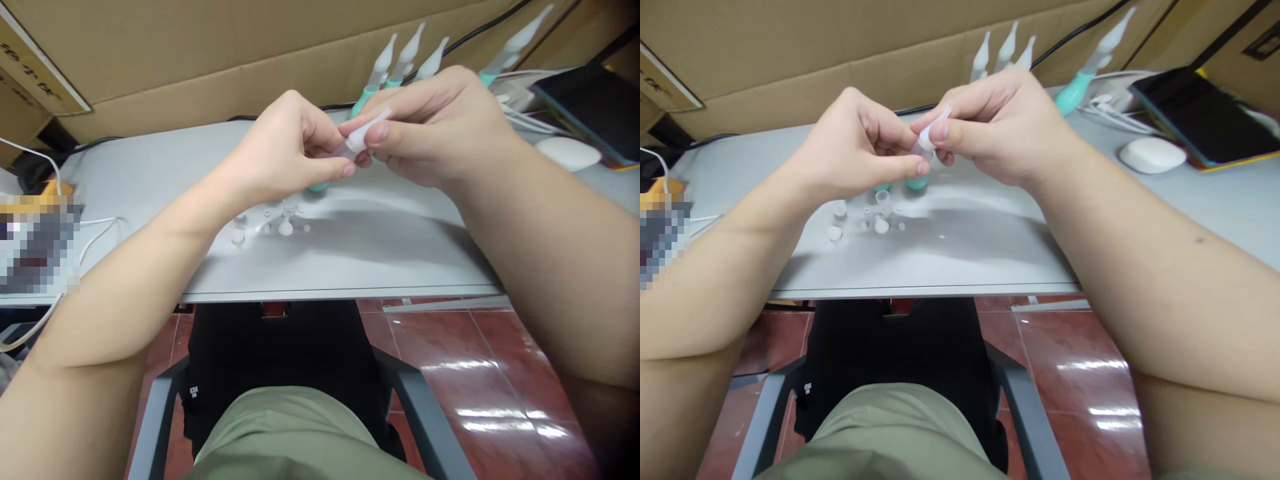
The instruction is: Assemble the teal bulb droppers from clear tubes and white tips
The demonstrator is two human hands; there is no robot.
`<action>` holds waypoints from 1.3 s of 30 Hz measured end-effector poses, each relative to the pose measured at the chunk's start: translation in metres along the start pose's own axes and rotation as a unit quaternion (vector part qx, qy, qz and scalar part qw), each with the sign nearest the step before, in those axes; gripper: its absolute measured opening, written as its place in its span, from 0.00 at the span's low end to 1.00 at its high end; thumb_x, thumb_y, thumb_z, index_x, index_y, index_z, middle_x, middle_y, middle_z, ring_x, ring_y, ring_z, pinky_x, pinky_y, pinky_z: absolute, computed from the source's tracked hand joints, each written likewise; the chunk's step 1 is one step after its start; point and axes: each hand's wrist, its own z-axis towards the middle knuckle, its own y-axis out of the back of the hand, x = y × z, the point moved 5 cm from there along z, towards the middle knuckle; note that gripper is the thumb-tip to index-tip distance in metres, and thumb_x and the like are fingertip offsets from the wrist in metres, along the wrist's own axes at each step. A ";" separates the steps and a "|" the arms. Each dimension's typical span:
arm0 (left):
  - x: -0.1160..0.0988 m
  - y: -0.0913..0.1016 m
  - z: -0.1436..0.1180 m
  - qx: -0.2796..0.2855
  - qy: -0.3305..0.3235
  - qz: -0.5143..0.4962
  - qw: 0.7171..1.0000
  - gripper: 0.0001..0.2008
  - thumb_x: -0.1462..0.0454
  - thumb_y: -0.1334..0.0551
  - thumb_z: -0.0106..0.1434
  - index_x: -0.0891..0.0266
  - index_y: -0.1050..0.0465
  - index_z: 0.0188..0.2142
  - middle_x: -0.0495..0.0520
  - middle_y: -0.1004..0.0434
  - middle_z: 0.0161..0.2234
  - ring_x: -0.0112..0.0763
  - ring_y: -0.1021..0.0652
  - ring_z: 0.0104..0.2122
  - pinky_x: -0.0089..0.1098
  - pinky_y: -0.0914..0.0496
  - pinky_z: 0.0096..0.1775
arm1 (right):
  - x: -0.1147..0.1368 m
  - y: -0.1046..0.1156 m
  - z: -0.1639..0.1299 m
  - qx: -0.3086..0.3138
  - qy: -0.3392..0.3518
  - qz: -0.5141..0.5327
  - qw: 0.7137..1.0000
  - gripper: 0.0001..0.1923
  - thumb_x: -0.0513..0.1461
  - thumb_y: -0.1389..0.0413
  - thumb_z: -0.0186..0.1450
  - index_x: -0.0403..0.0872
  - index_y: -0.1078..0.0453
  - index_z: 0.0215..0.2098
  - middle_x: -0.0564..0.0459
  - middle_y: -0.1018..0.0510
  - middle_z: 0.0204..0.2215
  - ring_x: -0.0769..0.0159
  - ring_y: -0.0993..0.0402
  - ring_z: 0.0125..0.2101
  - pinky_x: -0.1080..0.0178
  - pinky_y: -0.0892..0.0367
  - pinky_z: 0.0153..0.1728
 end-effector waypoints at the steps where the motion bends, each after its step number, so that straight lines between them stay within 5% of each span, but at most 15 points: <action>1: -0.001 0.000 0.000 0.000 -0.011 0.012 1.000 0.12 0.63 0.20 0.68 0.60 0.15 0.28 0.53 0.12 0.35 0.43 0.14 0.46 0.44 0.21 0.53 | 0.002 0.000 0.000 0.002 -0.002 0.001 1.000 0.08 0.38 0.22 0.58 0.59 0.02 0.34 0.55 0.10 0.30 0.68 0.22 0.27 0.57 0.26 0.34; 5: -0.004 -0.003 0.000 0.027 -0.044 0.022 0.998 0.14 0.65 0.24 0.70 0.60 0.18 0.26 0.45 0.34 0.25 0.27 0.35 0.33 0.42 0.35 0.43 | 0.006 0.002 0.000 0.016 -0.020 0.005 1.000 0.11 0.37 0.22 0.57 0.58 0.01 0.37 0.56 0.10 0.28 0.68 0.20 0.27 0.61 0.26 0.31; 8: -0.003 -0.007 0.002 0.040 -0.041 0.021 0.998 0.15 0.66 0.26 0.70 0.59 0.19 0.25 0.44 0.39 0.26 0.25 0.42 0.31 0.42 0.39 0.43 | 0.002 0.006 0.000 0.044 -0.047 0.014 0.998 0.11 0.37 0.19 0.57 0.56 0.02 0.38 0.56 0.10 0.28 0.69 0.17 0.28 0.65 0.25 0.29; 15: 0.006 -0.010 0.003 0.041 -0.006 0.058 0.997 0.13 0.65 0.23 0.70 0.57 0.17 0.28 0.47 0.29 0.27 0.32 0.26 0.33 0.42 0.34 0.41 | -0.007 0.013 -0.002 0.062 -0.121 0.043 0.990 0.11 0.44 0.14 0.58 0.48 0.07 0.33 0.54 0.12 0.26 0.71 0.18 0.25 0.68 0.24 0.28; 23: 0.010 -0.020 0.002 0.040 -0.013 0.046 0.998 0.08 0.71 0.26 0.66 0.55 0.15 0.38 0.51 0.09 0.44 0.35 0.15 0.38 0.38 0.24 0.44 | -0.011 0.021 0.001 0.062 -0.121 0.026 0.990 0.15 0.44 0.11 0.56 0.49 0.07 0.34 0.55 0.14 0.24 0.71 0.18 0.24 0.67 0.23 0.29; 30: 0.011 -0.022 0.002 0.083 -0.022 0.137 0.987 0.09 0.70 0.24 0.65 0.52 0.17 0.36 0.54 0.09 0.42 0.45 0.14 0.44 0.44 0.24 0.48 | -0.006 0.017 0.001 0.020 -0.109 0.032 0.993 0.11 0.44 0.13 0.56 0.55 0.07 0.31 0.58 0.15 0.21 0.72 0.22 0.20 0.70 0.27 0.24; 34: 0.015 -0.024 0.005 0.090 -0.019 0.172 0.981 0.11 0.72 0.25 0.63 0.53 0.18 0.37 0.53 0.09 0.42 0.43 0.14 0.43 0.43 0.25 0.46 | -0.008 0.015 0.001 0.035 -0.118 0.029 0.992 0.19 0.45 0.07 0.50 0.51 0.07 0.31 0.55 0.14 0.23 0.71 0.20 0.22 0.68 0.25 0.24; 39: 0.020 -0.026 0.007 0.100 0.000 0.210 0.972 0.10 0.71 0.24 0.65 0.54 0.15 0.42 0.52 0.12 0.39 0.41 0.13 0.41 0.42 0.24 0.47 | -0.012 0.018 0.000 0.064 -0.122 0.025 0.990 0.16 0.42 0.08 0.53 0.51 0.06 0.33 0.54 0.11 0.27 0.68 0.16 0.26 0.67 0.21 0.25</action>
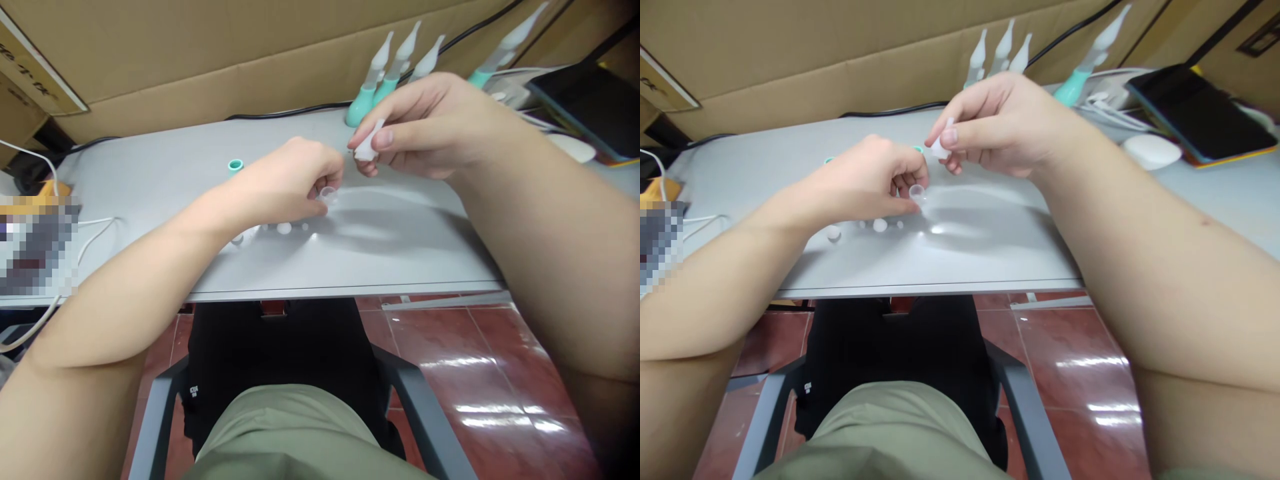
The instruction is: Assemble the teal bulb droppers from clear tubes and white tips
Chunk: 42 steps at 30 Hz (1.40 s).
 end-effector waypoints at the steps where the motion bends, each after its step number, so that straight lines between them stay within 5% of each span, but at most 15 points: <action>1: -0.001 0.000 0.000 0.009 0.001 0.017 1.000 0.09 0.70 0.24 0.66 0.55 0.14 0.44 0.51 0.12 0.39 0.42 0.13 0.42 0.42 0.23 0.47 | 0.000 0.000 -0.001 0.006 -0.003 -0.005 1.000 0.16 0.42 0.08 0.54 0.50 0.06 0.34 0.54 0.10 0.29 0.69 0.15 0.27 0.66 0.20 0.27; 8: -0.005 0.003 0.000 0.058 0.009 0.103 0.993 0.13 0.65 0.25 0.73 0.56 0.08 0.55 0.56 0.05 0.51 0.48 0.09 0.53 0.42 0.22 0.51 | 0.000 0.000 -0.009 0.023 -0.021 -0.020 0.999 0.14 0.41 0.11 0.67 0.47 0.09 0.38 0.55 0.09 0.33 0.71 0.12 0.33 0.66 0.16 0.35; 13: -0.004 0.003 0.000 0.065 0.020 0.125 0.990 0.13 0.62 0.26 0.75 0.55 0.07 0.57 0.54 0.07 0.47 0.47 0.09 0.52 0.39 0.22 0.49 | 0.000 -0.005 -0.008 0.051 -0.010 -0.018 0.998 0.17 0.47 0.09 0.67 0.47 0.07 0.39 0.55 0.10 0.31 0.70 0.12 0.33 0.67 0.16 0.34; 18: -0.008 0.004 -0.004 0.063 0.016 0.126 0.990 0.14 0.65 0.26 0.73 0.58 0.07 0.56 0.55 0.08 0.43 0.43 0.11 0.46 0.39 0.24 0.45 | 0.000 0.005 -0.010 0.104 -0.030 -0.078 0.991 0.21 0.53 0.07 0.64 0.49 0.05 0.39 0.54 0.06 0.34 0.73 0.12 0.31 0.72 0.16 0.35; 23: -0.007 0.005 -0.004 0.055 0.032 0.107 0.992 0.09 0.65 0.25 0.71 0.56 0.08 0.49 0.53 0.09 0.40 0.41 0.12 0.43 0.38 0.28 0.41 | -0.016 0.007 -0.018 0.227 -0.121 -0.222 0.941 0.11 0.47 0.14 0.70 0.53 0.00 0.46 0.53 0.01 0.44 0.64 0.01 0.42 0.68 0.10 0.45; 28: -0.007 0.008 -0.003 0.042 0.055 0.083 0.994 0.08 0.65 0.25 0.71 0.56 0.08 0.48 0.53 0.08 0.40 0.41 0.12 0.43 0.39 0.28 0.41 | -0.021 -0.007 -0.018 0.237 -0.098 -0.276 0.926 0.04 0.43 0.18 0.73 0.55 0.00 0.45 0.58 0.01 0.44 0.66 0.02 0.43 0.68 0.13 0.45; 32: -0.008 0.008 -0.001 0.021 0.038 0.052 0.998 0.07 0.66 0.25 0.70 0.55 0.07 0.45 0.52 0.07 0.40 0.40 0.12 0.41 0.41 0.25 0.45 | -0.017 -0.007 -0.017 0.248 -0.086 -0.279 0.924 0.13 0.50 0.17 0.71 0.55 0.01 0.50 0.59 0.02 0.43 0.68 0.06 0.40 0.67 0.17 0.40; 35: -0.007 0.008 -0.001 -0.002 0.042 0.042 0.998 0.05 0.67 0.23 0.70 0.55 0.10 0.42 0.52 0.06 0.41 0.40 0.12 0.42 0.41 0.25 0.47 | -0.010 -0.002 -0.017 0.223 -0.097 -0.283 0.928 0.19 0.56 0.17 0.71 0.52 0.03 0.47 0.57 0.05 0.37 0.69 0.10 0.35 0.64 0.21 0.36; 39: -0.008 0.011 -0.002 -0.048 0.027 -0.013 0.998 0.07 0.65 0.19 0.71 0.57 0.14 0.39 0.53 0.07 0.41 0.39 0.13 0.42 0.42 0.25 0.47 | 0.008 0.001 -0.015 0.080 -0.064 -0.290 0.951 0.25 0.61 0.15 0.67 0.50 0.09 0.37 0.56 0.12 0.29 0.70 0.21 0.29 0.59 0.30 0.31; 42: -0.005 0.014 -0.001 -0.077 0.025 -0.021 0.997 0.11 0.64 0.17 0.70 0.56 0.17 0.36 0.53 0.08 0.39 0.38 0.14 0.41 0.43 0.25 0.48 | 0.012 -0.004 -0.017 0.017 -0.059 -0.262 0.963 0.26 0.61 0.12 0.63 0.51 0.09 0.39 0.52 0.09 0.33 0.63 0.15 0.34 0.53 0.23 0.39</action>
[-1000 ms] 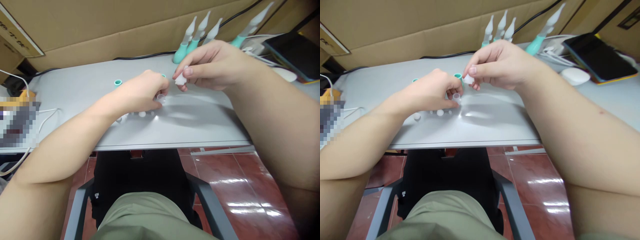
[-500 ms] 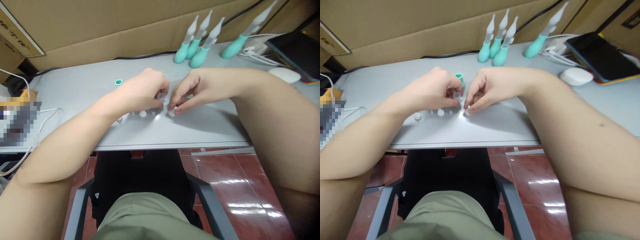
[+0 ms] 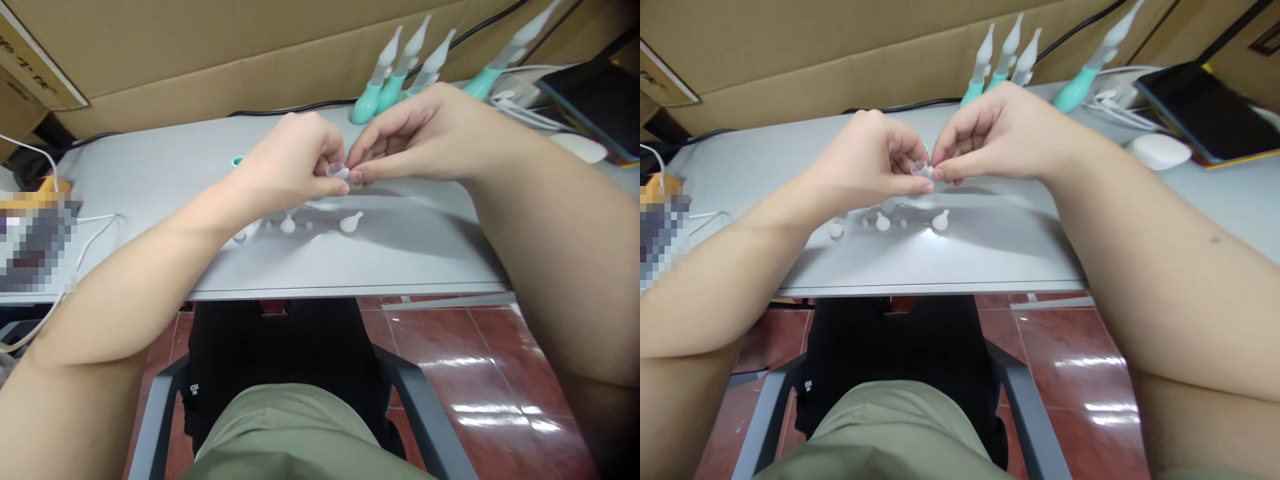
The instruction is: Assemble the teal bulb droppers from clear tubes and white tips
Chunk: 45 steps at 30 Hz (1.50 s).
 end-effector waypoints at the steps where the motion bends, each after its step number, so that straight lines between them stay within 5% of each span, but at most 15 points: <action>1: 0.001 0.001 0.001 -0.011 0.002 -0.001 1.000 0.12 0.63 0.17 0.70 0.55 0.17 0.35 0.52 0.08 0.39 0.38 0.15 0.40 0.44 0.25 0.48 | 0.001 -0.001 -0.001 -0.015 -0.001 0.008 1.000 0.25 0.60 0.12 0.63 0.52 0.08 0.40 0.52 0.08 0.33 0.61 0.14 0.36 0.51 0.20 0.41; 6: 0.004 0.005 0.001 -0.040 0.033 -0.020 0.998 0.11 0.60 0.18 0.73 0.56 0.14 0.36 0.53 0.05 0.40 0.38 0.13 0.42 0.44 0.22 0.50 | -0.002 -0.004 -0.004 -0.077 -0.002 0.036 0.996 0.14 0.49 0.11 0.69 0.55 0.06 0.40 0.51 0.09 0.36 0.53 0.10 0.40 0.47 0.10 0.49; 11: -0.001 0.008 -0.003 -0.015 0.029 -0.025 0.999 0.08 0.55 0.21 0.75 0.53 0.10 0.41 0.52 0.01 0.46 0.41 0.10 0.46 0.46 0.18 0.51 | -0.010 -0.008 0.002 -0.064 0.042 0.105 0.992 0.11 0.43 0.14 0.73 0.57 0.09 0.39 0.51 0.12 0.35 0.54 0.15 0.35 0.49 0.12 0.41; 15: -0.001 0.009 -0.004 0.001 0.058 -0.014 0.998 0.07 0.54 0.23 0.76 0.48 0.05 0.49 0.50 -0.01 0.48 0.48 0.09 0.53 0.51 0.17 0.56 | -0.013 -0.013 0.009 -0.031 0.055 0.112 0.992 0.18 0.52 0.13 0.73 0.55 0.13 0.39 0.54 0.14 0.35 0.59 0.19 0.34 0.54 0.18 0.39; 20: -0.001 0.011 -0.005 0.015 0.061 -0.056 0.996 0.08 0.56 0.20 0.79 0.58 0.08 0.49 0.57 0.00 0.52 0.45 0.09 0.53 0.48 0.19 0.56 | -0.015 -0.020 0.013 0.020 0.079 0.116 0.990 0.40 0.74 0.16 0.67 0.50 0.19 0.42 0.57 0.16 0.32 0.69 0.25 0.30 0.60 0.29 0.35; 24: -0.003 0.011 -0.007 0.039 0.074 -0.078 0.993 0.18 0.51 0.19 0.84 0.65 0.11 0.54 0.60 0.02 0.53 0.41 0.11 0.54 0.44 0.21 0.57 | -0.016 -0.021 0.013 0.041 0.078 0.135 0.987 0.42 0.75 0.17 0.67 0.50 0.21 0.43 0.58 0.16 0.35 0.70 0.25 0.33 0.62 0.31 0.36; 27: -0.005 0.012 -0.007 0.039 0.088 -0.109 0.989 0.15 0.57 0.18 0.83 0.68 0.11 0.53 0.61 0.03 0.51 0.39 0.12 0.53 0.44 0.22 0.56 | -0.015 -0.019 0.013 0.049 0.068 0.131 0.988 0.42 0.75 0.17 0.67 0.50 0.20 0.43 0.57 0.16 0.36 0.69 0.25 0.34 0.62 0.31 0.37; 34: -0.006 0.011 -0.008 0.041 0.123 -0.114 0.985 0.08 0.65 0.20 0.81 0.65 0.12 0.55 0.60 0.01 0.52 0.41 0.09 0.53 0.39 0.19 0.53 | -0.010 -0.016 0.012 0.062 0.078 0.124 0.987 0.37 0.71 0.18 0.73 0.51 0.21 0.43 0.56 0.19 0.35 0.68 0.28 0.34 0.61 0.33 0.36; 41: -0.009 0.011 -0.008 0.045 0.096 -0.105 0.989 0.07 0.65 0.21 0.82 0.65 0.11 0.55 0.59 0.03 0.51 0.41 0.11 0.53 0.43 0.22 0.56 | -0.014 -0.019 0.008 0.131 0.020 0.209 0.969 0.22 0.51 0.16 0.76 0.50 0.21 0.42 0.58 0.18 0.36 0.70 0.26 0.33 0.62 0.30 0.36; 45: -0.004 0.010 -0.005 0.037 0.095 -0.110 0.989 0.07 0.67 0.22 0.80 0.65 0.12 0.54 0.58 0.02 0.52 0.39 0.09 0.53 0.41 0.20 0.55 | -0.013 -0.016 0.010 0.076 0.012 0.181 0.980 0.15 0.45 0.19 0.75 0.51 0.19 0.41 0.56 0.14 0.35 0.67 0.21 0.33 0.59 0.25 0.38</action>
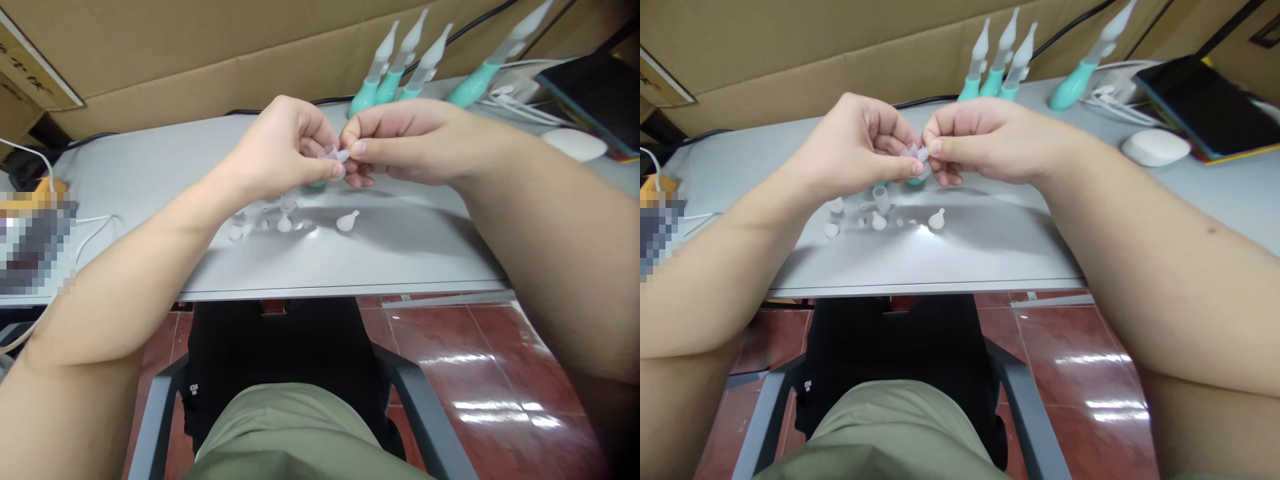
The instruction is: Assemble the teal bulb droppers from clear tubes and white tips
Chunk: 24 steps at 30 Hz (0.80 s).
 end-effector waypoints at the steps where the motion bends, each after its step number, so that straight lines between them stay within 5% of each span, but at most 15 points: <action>1: 0.001 0.001 0.001 -0.006 -0.003 -0.004 1.000 0.06 0.66 0.22 0.80 0.65 0.13 0.53 0.58 0.02 0.52 0.38 0.09 0.52 0.40 0.20 0.54 | 0.002 0.001 0.000 -0.028 0.016 -0.020 0.999 0.14 0.44 0.19 0.75 0.51 0.18 0.40 0.56 0.14 0.34 0.67 0.21 0.33 0.59 0.25 0.38; 6: 0.006 0.005 0.000 -0.023 -0.038 0.004 0.999 0.07 0.62 0.20 0.76 0.61 0.12 0.47 0.57 0.01 0.50 0.37 0.10 0.48 0.43 0.18 0.52 | 0.007 0.005 -0.002 -0.116 0.042 -0.077 0.989 0.15 0.44 0.15 0.73 0.49 0.14 0.38 0.52 0.13 0.34 0.65 0.22 0.34 0.56 0.25 0.40; 17: 0.002 -0.002 0.003 -0.010 -0.056 0.022 0.998 0.04 0.68 0.20 0.74 0.59 0.11 0.43 0.58 0.02 0.51 0.43 0.06 0.54 0.45 0.13 0.55 | 0.005 0.006 -0.001 0.021 -0.002 -0.076 0.997 0.21 0.52 0.15 0.73 0.50 0.16 0.38 0.53 0.15 0.35 0.67 0.21 0.35 0.60 0.24 0.38; 24: -0.002 -0.006 0.003 -0.001 -0.057 0.083 0.995 0.05 0.66 0.24 0.75 0.56 0.08 0.47 0.56 0.02 0.51 0.42 0.06 0.53 0.42 0.15 0.55 | 0.011 0.022 -0.008 -0.059 0.023 -0.064 0.996 0.24 0.53 0.11 0.62 0.52 0.16 0.30 0.52 0.15 0.30 0.64 0.18 0.34 0.56 0.25 0.37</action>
